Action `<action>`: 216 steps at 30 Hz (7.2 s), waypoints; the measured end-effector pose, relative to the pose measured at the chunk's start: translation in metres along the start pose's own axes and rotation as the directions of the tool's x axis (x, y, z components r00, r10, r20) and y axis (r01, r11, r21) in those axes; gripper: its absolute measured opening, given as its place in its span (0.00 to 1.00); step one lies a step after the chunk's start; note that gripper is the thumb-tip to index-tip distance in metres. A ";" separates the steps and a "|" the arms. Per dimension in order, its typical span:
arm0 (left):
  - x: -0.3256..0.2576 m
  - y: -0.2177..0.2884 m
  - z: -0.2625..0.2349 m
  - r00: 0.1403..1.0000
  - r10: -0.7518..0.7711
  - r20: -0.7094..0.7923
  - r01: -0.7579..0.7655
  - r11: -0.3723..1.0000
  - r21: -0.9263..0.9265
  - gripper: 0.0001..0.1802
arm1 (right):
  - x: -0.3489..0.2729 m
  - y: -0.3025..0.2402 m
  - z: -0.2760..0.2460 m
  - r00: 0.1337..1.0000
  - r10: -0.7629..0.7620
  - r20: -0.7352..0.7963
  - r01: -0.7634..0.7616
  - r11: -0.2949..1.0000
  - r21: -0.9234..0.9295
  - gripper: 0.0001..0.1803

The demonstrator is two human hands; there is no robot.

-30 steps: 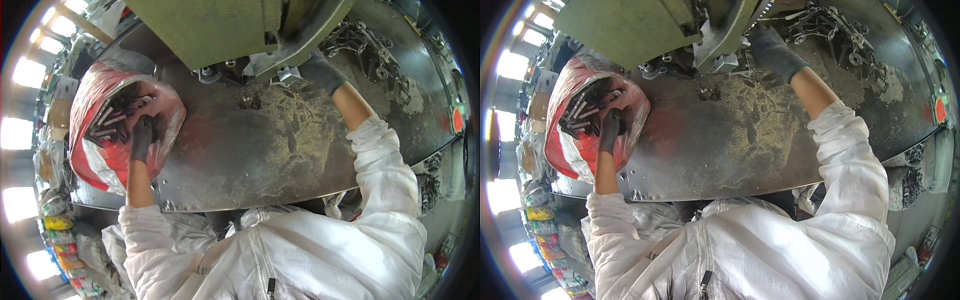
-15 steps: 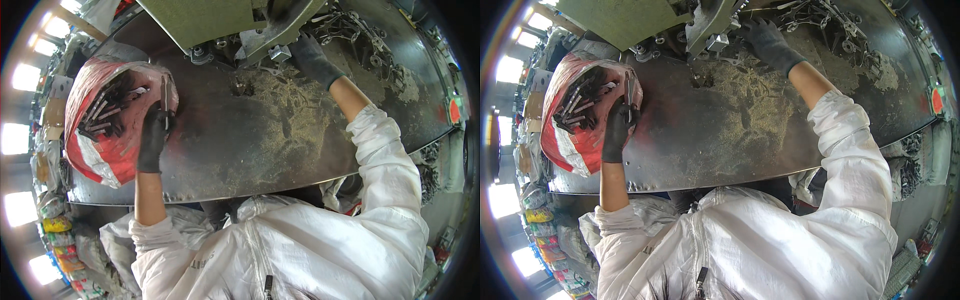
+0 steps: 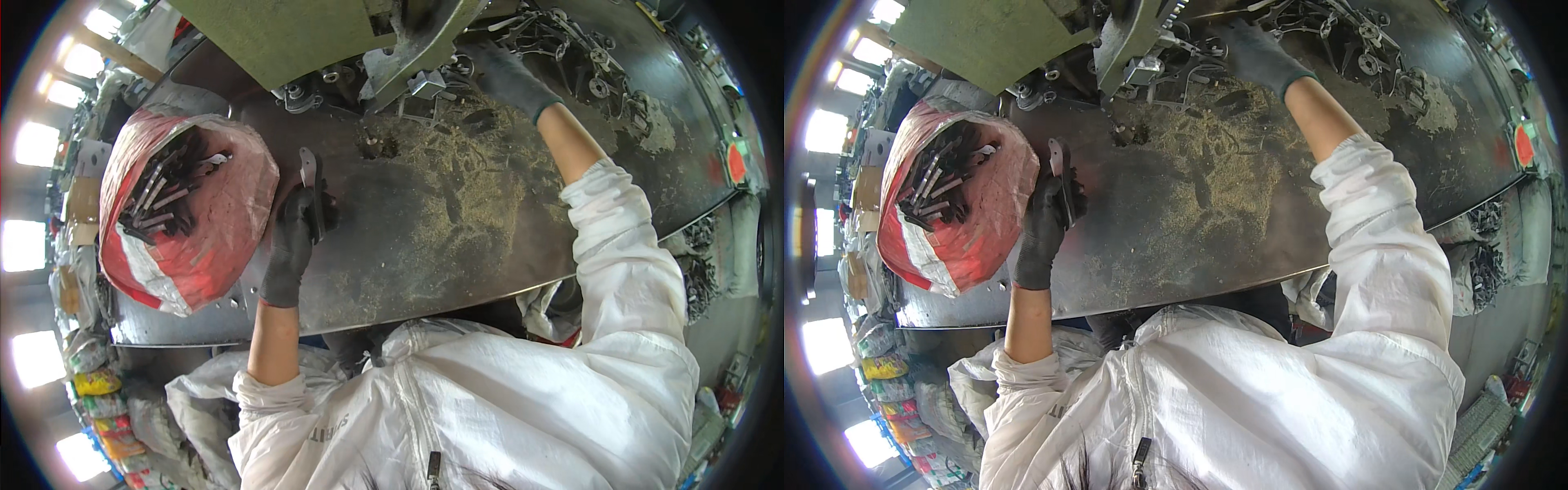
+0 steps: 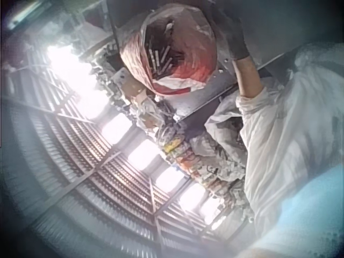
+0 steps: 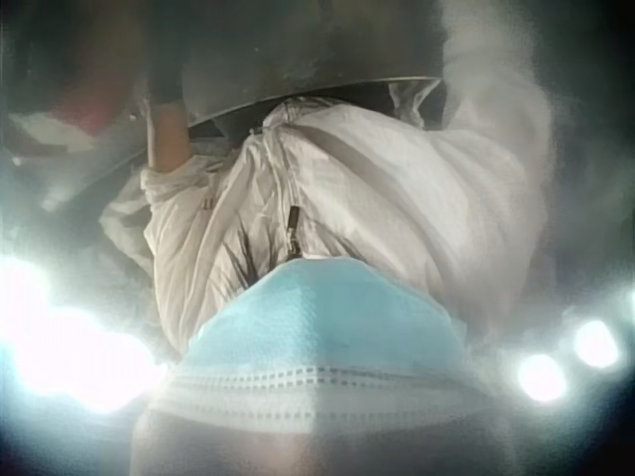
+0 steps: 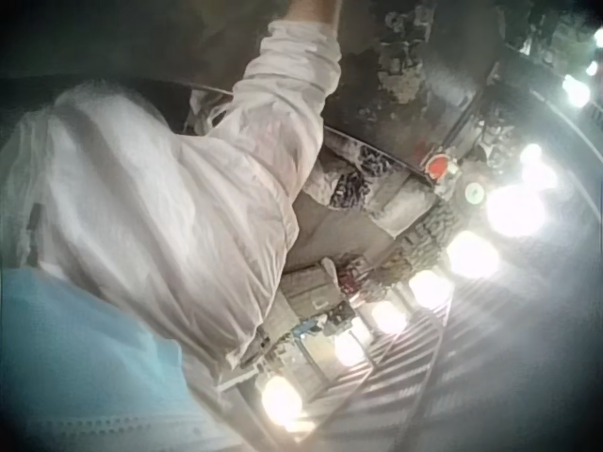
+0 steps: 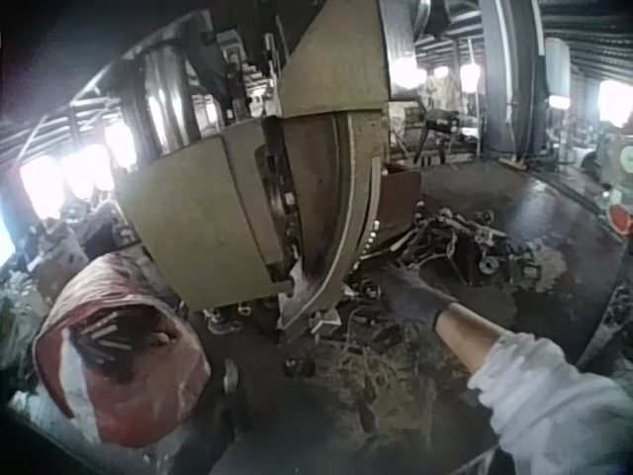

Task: The person assembles small metal mechanical components by hand, using a press machine to join them on an industrial workbench.

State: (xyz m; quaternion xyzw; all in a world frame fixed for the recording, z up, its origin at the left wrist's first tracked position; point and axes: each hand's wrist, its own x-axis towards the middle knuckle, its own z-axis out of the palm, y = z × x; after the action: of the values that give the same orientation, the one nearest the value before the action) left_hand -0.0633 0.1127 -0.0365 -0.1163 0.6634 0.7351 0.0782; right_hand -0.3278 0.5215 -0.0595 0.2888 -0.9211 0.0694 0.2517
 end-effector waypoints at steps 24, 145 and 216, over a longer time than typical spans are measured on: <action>0.013 -0.032 0.004 0.981 -0.188 0.039 0.190 0.980 -0.050 0.22 | -0.001 0.013 -0.021 0.934 -0.336 0.120 0.324 0.940 0.107 0.21; 0.081 0.043 -0.028 0.789 0.492 0.369 -0.279 -0.248 0.928 0.16 | -0.041 -0.231 -0.058 0.638 0.320 0.701 -0.628 -0.311 0.713 0.15; -0.002 0.047 0.047 0.996 0.071 0.055 -0.087 0.910 0.406 0.29 | -0.062 -0.146 -0.045 0.836 -0.157 0.525 -0.142 -0.987 -0.070 0.16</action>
State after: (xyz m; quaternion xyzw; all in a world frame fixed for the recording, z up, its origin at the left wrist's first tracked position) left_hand -0.0776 0.1547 0.0137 -0.0562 0.8046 0.5853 0.0835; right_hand -0.1820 0.4448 -0.0540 0.0110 0.0197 -0.9283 0.3711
